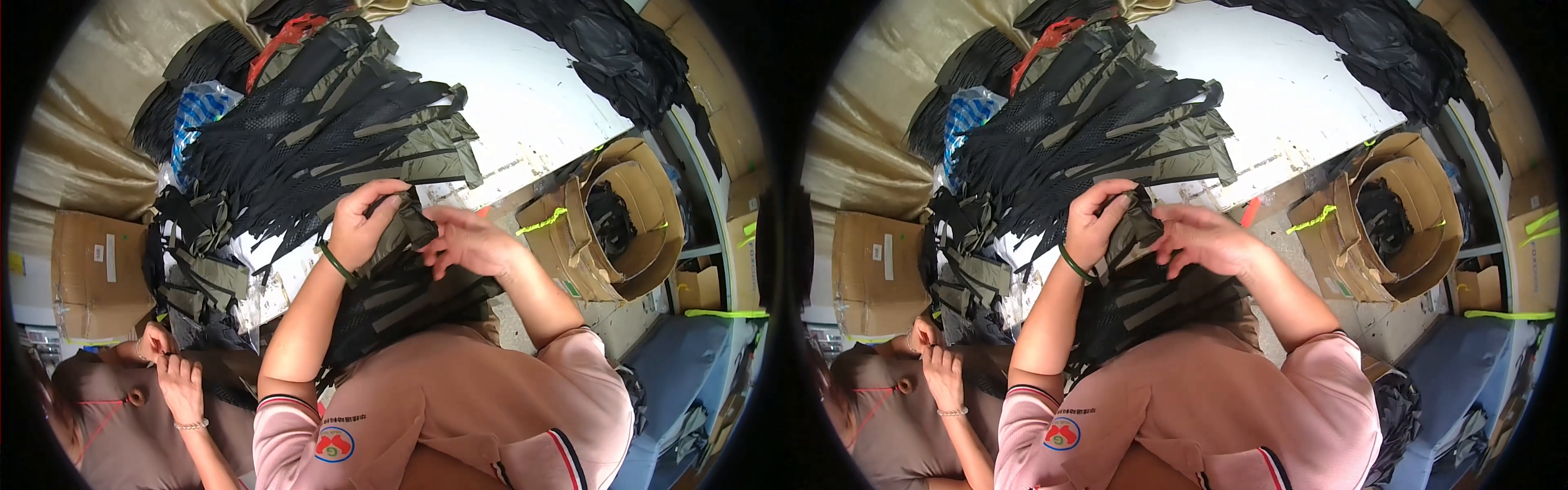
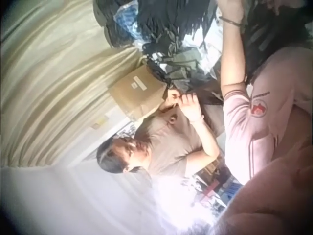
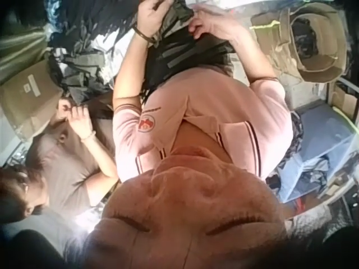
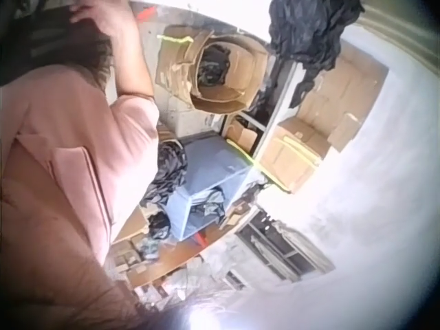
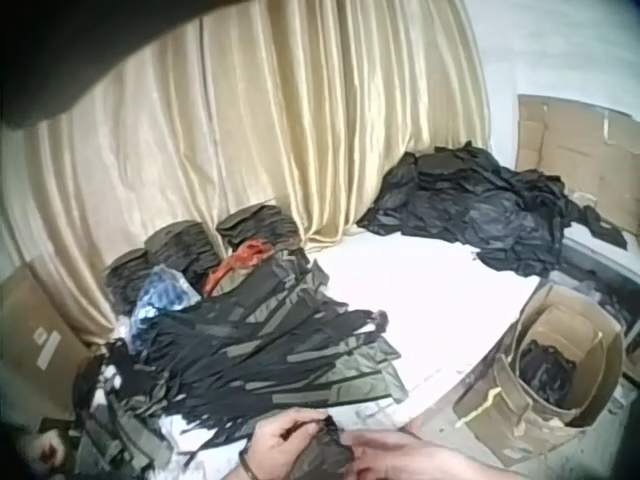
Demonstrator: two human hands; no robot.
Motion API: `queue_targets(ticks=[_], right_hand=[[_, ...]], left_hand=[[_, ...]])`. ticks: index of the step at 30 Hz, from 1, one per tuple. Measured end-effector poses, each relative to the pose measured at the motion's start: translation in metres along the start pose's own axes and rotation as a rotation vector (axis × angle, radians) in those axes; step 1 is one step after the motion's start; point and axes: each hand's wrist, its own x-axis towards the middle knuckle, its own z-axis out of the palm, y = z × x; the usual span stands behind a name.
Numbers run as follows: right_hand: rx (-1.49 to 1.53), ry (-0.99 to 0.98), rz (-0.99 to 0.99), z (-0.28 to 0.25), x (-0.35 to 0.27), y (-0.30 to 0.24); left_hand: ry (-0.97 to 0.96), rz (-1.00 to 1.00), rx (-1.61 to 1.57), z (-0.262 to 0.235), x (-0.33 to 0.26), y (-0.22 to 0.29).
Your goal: Inspecting and organizing mesh-like fabric components of tactical or sporting gear on a workbench.
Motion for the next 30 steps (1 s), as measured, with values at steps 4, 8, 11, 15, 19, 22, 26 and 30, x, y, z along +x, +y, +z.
queue_targets(ticks=[4, 8, 11, 15, 19, 22, 26, 30], right_hand=[[0.055, 0.002, -0.083, 0.021, 0.005, 0.017], [-0.409, 0.208, -0.267, -0.009, 0.019, 0.011], [-0.509, 0.234, -0.255, -0.023, 0.02, -0.005], [-0.604, 0.533, -0.53, -0.055, 0.009, -0.043], [-0.762, 0.559, -0.493, -0.035, -0.005, -0.045], [-0.954, 0.331, -0.322, 0.007, -0.005, 0.0], [-0.942, 0.457, -0.48, 0.005, 0.006, 0.024], [-1.181, 0.539, -0.827, 0.004, 0.015, 0.033]], left_hand=[[-0.014, 0.154, 0.194, 0.011, -0.004, -0.005], [-0.021, -0.036, -0.115, 0.023, -0.009, -0.004], [-0.073, -0.205, -0.137, 0.028, -0.011, -0.005], [-0.066, -0.462, -0.222, 0.014, -0.013, -0.02], [0.021, -0.553, -0.417, 0.006, -0.017, -0.029], [0.096, -0.433, -0.459, 0.02, -0.016, -0.025], [0.113, -0.39, -0.528, 0.032, -0.017, -0.015], [-0.04, -0.608, -0.633, 0.025, -0.026, -0.015]])
